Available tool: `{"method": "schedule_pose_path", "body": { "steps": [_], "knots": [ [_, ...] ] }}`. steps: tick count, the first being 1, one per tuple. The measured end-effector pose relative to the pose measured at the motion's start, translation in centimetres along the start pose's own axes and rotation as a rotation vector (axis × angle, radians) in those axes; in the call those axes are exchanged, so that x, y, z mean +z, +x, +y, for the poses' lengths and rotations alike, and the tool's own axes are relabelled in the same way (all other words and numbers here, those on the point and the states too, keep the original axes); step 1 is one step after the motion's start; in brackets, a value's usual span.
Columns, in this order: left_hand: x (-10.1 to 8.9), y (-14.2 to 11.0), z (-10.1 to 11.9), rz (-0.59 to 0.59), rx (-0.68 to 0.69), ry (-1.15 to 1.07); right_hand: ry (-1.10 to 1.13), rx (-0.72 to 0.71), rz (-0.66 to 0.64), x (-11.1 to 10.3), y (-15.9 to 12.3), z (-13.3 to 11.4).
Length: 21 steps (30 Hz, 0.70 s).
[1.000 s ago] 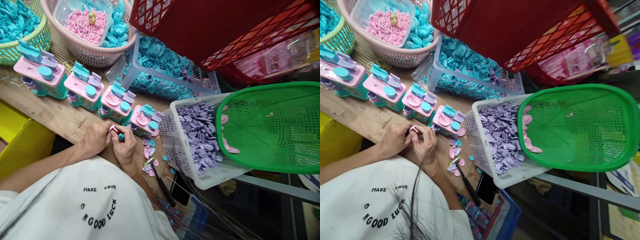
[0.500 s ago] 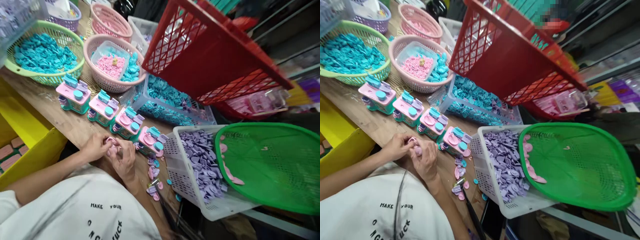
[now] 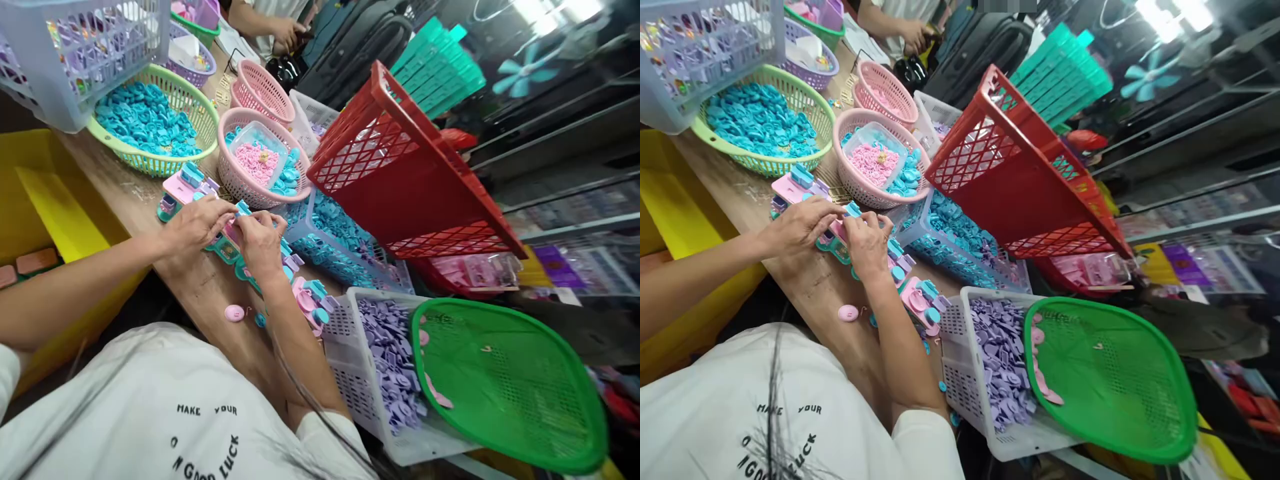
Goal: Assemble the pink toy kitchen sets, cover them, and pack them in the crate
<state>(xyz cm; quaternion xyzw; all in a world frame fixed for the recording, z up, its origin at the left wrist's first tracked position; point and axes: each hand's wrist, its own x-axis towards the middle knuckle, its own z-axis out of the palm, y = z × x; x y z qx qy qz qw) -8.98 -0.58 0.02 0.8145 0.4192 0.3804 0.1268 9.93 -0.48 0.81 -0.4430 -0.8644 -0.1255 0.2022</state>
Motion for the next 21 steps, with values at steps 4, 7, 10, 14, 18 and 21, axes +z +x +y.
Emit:
{"method": "schedule_pose_path", "body": {
  "steps": [4, 7, 10, 14, 18, 21],
  "knots": [
    [0.3, 0.2, -0.7, -0.104, 0.02, 0.185, -0.007, -0.007, 0.032, 0.8, -0.5, 0.1],
    [0.4, 0.4, -0.6, -0.125, 0.009, 0.244, 0.013, 0.02, 0.051, 1.1, -0.9, -0.4],
    [0.5, 0.6, -0.5, -0.146, 0.004, 0.258, 0.048, 0.074, 0.049, 1.2, -1.0, -1.1],
    [0.6, 0.6, -0.5, -0.158, -0.008, 0.256, 0.097, 0.151, -0.001, 1.0, -0.8, -2.2],
    [0.6, 0.1, 0.0, -0.174, -0.026, 0.237, 0.118, 0.156, -0.041, 0.3, -0.7, -3.0],
    [1.0, -0.3, 0.5, -0.171, -0.073, 0.264, 0.096, 0.102, -0.104, -0.4, -0.4, -3.2]
  ]
}}
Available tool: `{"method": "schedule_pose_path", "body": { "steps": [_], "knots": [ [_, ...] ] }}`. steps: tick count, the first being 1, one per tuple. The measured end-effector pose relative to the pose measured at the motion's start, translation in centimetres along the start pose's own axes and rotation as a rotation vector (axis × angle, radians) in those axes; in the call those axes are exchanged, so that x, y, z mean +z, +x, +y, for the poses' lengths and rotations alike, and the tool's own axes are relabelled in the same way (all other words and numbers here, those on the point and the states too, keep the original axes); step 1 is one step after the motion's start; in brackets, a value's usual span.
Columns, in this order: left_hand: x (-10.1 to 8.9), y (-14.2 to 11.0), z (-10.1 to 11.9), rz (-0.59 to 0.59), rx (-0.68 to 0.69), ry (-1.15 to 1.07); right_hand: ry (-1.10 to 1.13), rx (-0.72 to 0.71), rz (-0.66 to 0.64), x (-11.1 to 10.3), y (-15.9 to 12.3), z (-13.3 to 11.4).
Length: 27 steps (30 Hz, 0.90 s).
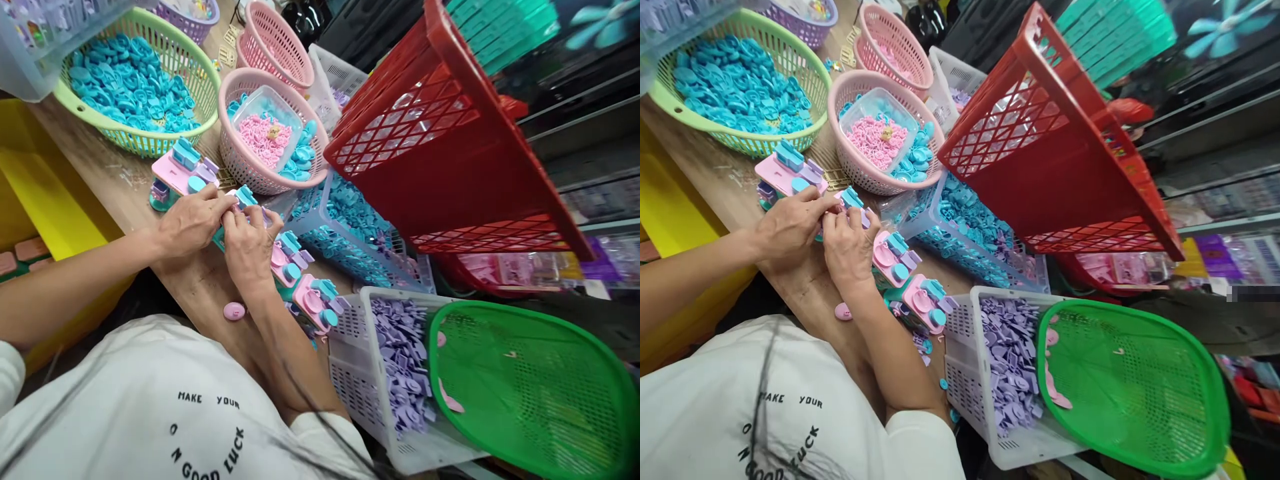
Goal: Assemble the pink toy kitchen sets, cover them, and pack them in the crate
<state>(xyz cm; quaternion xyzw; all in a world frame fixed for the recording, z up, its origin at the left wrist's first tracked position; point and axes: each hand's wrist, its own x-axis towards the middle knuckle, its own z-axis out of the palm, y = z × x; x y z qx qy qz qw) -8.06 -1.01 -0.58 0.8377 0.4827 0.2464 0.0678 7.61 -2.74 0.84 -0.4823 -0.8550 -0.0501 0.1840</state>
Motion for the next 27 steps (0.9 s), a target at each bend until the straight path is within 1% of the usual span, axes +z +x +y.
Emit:
{"method": "schedule_pose_path", "body": {
  "steps": [3, 5, 7, 9, 10, 11, 13, 15, 16, 17, 18, 19, 21, 22, 24, 25, 27],
  "knots": [
    [0.5, -0.1, 0.3, 0.014, -0.06, 0.017, -0.028, -0.031, -0.101, -0.6, 0.7, -0.2],
    [0.6, 0.1, 0.4, -0.014, -0.087, 0.033, -0.031, -0.029, -0.146, -0.7, 1.3, -0.2],
    [0.3, 0.4, 0.4, -0.076, -0.118, 0.051, 0.0, -0.018, -0.156, -0.8, 1.8, 0.0],
    [-0.1, 0.7, 0.4, -0.121, -0.16, 0.049, 0.066, -0.02, -0.131, -1.0, 1.8, 0.4],
    [-0.3, 0.7, 0.4, -0.123, -0.168, 0.036, 0.102, -0.029, -0.108, -1.3, 1.5, 0.7],
    [-0.5, 0.6, 0.4, -0.105, -0.16, 0.016, 0.132, -0.037, -0.079, -1.8, 0.9, 1.1],
    [-0.5, -0.2, 0.8, -0.009, -0.088, -0.03, 0.161, -0.022, -0.018, -3.1, -1.5, 2.0],
    [0.0, -1.8, 1.7, 0.086, 0.046, -0.09, 0.166, 0.04, 0.03, -4.5, -5.1, 3.0],
    [0.6, -2.7, 2.5, 0.096, 0.121, -0.13, 0.169, 0.073, 0.038, -5.0, -7.2, 3.4],
    [1.4, -3.6, 3.3, 0.067, 0.198, -0.176, 0.177, 0.1, 0.032, -5.2, -9.4, 3.9],
    [2.4, -4.5, 4.3, 0.008, 0.264, -0.215, 0.186, 0.119, 0.009, -5.3, -11.5, 4.2],
    [3.5, -5.2, 5.3, -0.074, 0.312, -0.236, 0.186, 0.132, -0.029, -5.0, -13.3, 4.5],
    [5.6, -6.1, 7.0, -0.245, 0.347, -0.22, 0.135, 0.143, -0.122, -4.0, -15.9, 4.8],
    [6.5, -6.2, 7.6, -0.311, 0.338, -0.201, 0.085, 0.146, -0.162, -3.4, -16.7, 4.8],
    [7.7, -5.9, 8.4, -0.384, 0.297, -0.191, -0.025, 0.145, -0.21, -2.3, -17.2, 4.7],
    [7.9, -5.7, 8.5, -0.391, 0.269, -0.214, -0.067, 0.146, -0.22, -2.0, -17.1, 4.7],
    [7.6, -5.1, 8.5, -0.358, 0.183, -0.31, -0.108, 0.158, -0.238, -1.7, -16.8, 4.8]
  ]
}}
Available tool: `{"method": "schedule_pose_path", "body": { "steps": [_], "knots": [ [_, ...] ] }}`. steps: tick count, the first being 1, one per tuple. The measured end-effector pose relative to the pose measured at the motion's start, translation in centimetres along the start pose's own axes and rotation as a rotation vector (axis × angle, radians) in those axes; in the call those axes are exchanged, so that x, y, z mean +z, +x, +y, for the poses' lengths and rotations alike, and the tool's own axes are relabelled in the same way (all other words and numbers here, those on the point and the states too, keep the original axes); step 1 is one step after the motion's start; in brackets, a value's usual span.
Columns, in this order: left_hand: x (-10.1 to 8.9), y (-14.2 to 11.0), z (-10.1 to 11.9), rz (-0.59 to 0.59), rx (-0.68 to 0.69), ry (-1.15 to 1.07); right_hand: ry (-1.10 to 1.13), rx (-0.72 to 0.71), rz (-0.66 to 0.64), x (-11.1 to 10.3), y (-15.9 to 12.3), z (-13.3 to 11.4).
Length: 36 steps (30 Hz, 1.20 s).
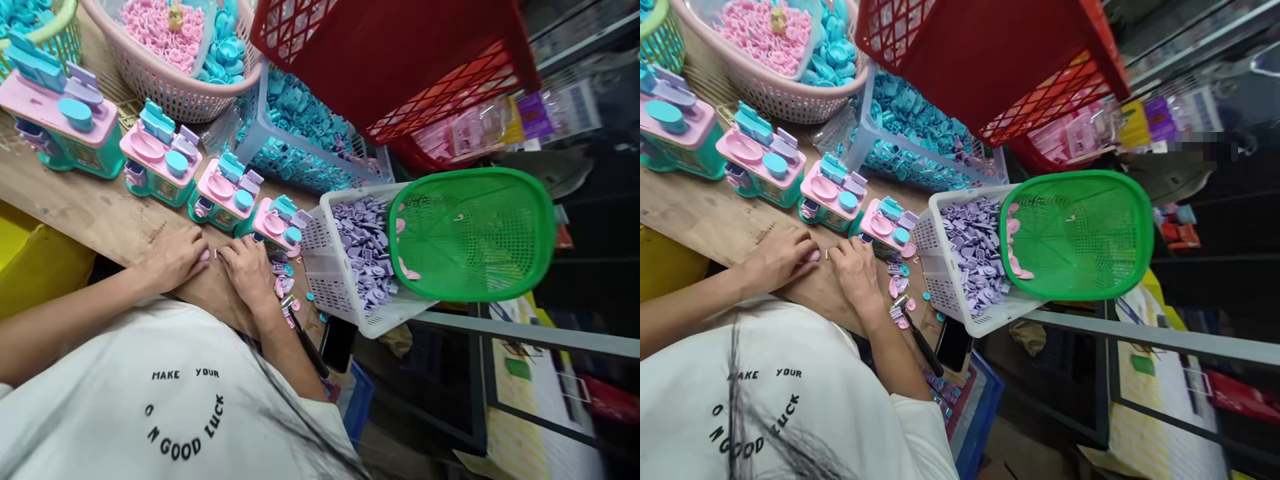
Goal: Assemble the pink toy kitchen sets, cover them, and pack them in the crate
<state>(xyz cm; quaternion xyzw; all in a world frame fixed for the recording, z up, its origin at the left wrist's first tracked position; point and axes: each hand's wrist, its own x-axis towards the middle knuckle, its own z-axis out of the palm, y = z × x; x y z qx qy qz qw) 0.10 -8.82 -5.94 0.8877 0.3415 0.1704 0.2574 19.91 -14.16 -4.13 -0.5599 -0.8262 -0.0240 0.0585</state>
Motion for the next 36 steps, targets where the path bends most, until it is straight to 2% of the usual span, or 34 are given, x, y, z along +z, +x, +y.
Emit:
{"method": "schedule_pose_path", "body": {
  "steps": [2, 4, 7, 9, 10, 14, 18, 21, 27, 32, 36],
  "knots": [
    [-0.9, 0.0, 0.2, 0.049, -0.108, -0.199, 0.005, 0.023, -0.023, -0.2, 0.3, 0.1],
    [-1.8, -0.1, 0.5, 0.051, -0.294, -0.527, 0.057, 0.046, -0.022, -0.5, 0.4, 0.1],
    [-2.4, -0.3, 1.2, 0.053, -0.613, -1.056, 0.188, 0.059, 0.067, -1.0, 0.6, -0.2],
    [-2.3, -0.2, 1.5, 0.065, -0.738, -1.258, 0.229, 0.054, 0.141, -1.2, 0.9, -0.7],
    [-2.1, -0.1, 1.6, 0.06, -0.758, -1.297, 0.228, 0.049, 0.169, -1.3, 1.1, -0.9],
    [-1.5, 0.0, 1.6, 0.049, -0.663, -1.207, 0.267, 0.032, 0.192, -1.0, 1.6, -1.7],
    [-1.6, -0.2, 1.2, 0.06, -0.552, -0.991, 0.606, 0.096, 0.225, -0.6, 1.6, -1.7],
    [-1.7, -0.5, 1.0, 0.046, -0.505, -0.836, 0.78, 0.147, 0.183, -0.4, 1.7, -1.5],
    [-1.5, -0.9, 0.6, -0.066, -0.483, -0.82, 0.901, 0.156, 0.221, -0.1, 1.8, -1.7],
    [-2.1, -0.8, 0.7, -0.058, -0.454, -0.638, 1.051, 0.244, 0.216, 0.6, 1.8, -2.2],
    [-1.8, -0.6, 1.0, -0.054, -0.464, -0.659, 1.003, 0.269, 0.257, 0.8, 1.7, -2.2]
  ]
}}
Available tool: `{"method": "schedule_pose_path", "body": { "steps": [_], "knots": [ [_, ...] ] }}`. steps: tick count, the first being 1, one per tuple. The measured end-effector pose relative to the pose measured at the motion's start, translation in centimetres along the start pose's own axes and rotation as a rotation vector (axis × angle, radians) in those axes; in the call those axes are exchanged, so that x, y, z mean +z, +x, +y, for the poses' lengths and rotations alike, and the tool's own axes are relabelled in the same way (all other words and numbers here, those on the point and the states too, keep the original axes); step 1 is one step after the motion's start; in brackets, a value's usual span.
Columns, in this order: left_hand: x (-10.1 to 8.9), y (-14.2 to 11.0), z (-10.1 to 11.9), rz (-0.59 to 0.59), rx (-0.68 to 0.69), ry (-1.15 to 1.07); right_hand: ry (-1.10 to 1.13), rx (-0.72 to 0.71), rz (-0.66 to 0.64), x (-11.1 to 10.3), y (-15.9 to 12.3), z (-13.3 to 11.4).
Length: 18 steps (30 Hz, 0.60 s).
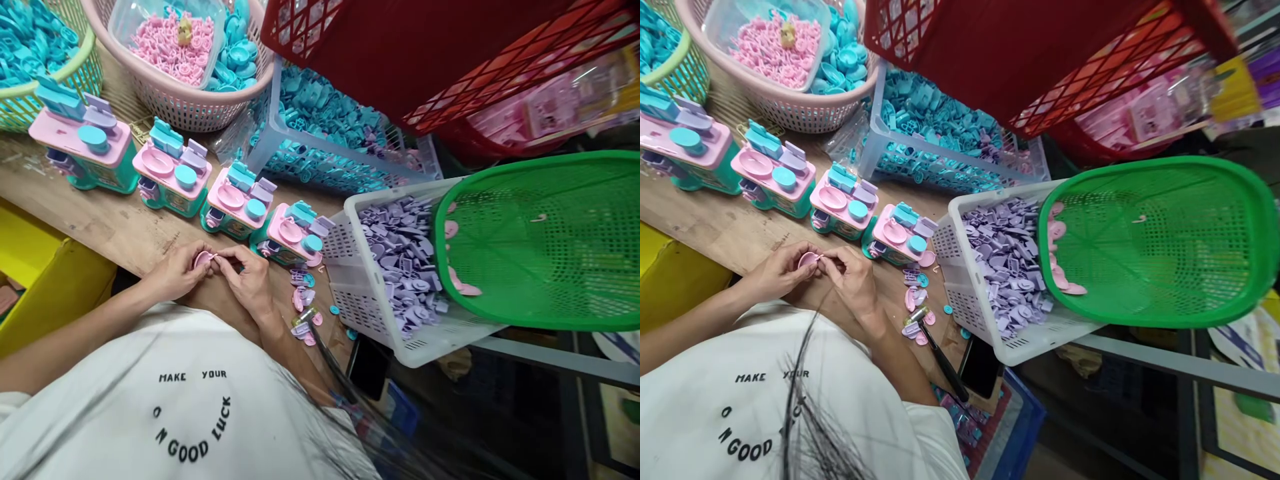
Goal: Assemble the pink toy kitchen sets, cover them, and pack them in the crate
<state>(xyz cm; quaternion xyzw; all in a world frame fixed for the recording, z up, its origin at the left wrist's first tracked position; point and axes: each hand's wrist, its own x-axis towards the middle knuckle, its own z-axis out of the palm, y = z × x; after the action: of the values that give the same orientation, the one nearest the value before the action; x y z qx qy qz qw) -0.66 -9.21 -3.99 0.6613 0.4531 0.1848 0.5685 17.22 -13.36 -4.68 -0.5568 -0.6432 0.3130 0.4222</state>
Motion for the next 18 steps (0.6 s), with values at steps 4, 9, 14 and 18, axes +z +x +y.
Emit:
{"method": "schedule_pose_path", "body": {
  "steps": [4, 9, 14, 18],
  "knots": [
    [0.6, 0.1, 0.0, 0.133, -0.049, -0.078, -0.002, 0.017, 0.063, 0.0, -0.1, -0.3],
    [1.0, 0.0, 0.1, 0.237, 0.005, -0.002, 0.022, 0.057, 0.083, 0.2, -0.1, -0.7],
    [1.2, -0.1, 0.0, 0.288, 0.067, 0.086, 0.056, 0.031, 0.087, 0.3, -0.1, -0.6],
    [1.4, 0.0, -0.1, 0.33, 0.116, 0.162, 0.059, 0.012, 0.105, 0.4, -0.1, -0.8]
  ]
}}
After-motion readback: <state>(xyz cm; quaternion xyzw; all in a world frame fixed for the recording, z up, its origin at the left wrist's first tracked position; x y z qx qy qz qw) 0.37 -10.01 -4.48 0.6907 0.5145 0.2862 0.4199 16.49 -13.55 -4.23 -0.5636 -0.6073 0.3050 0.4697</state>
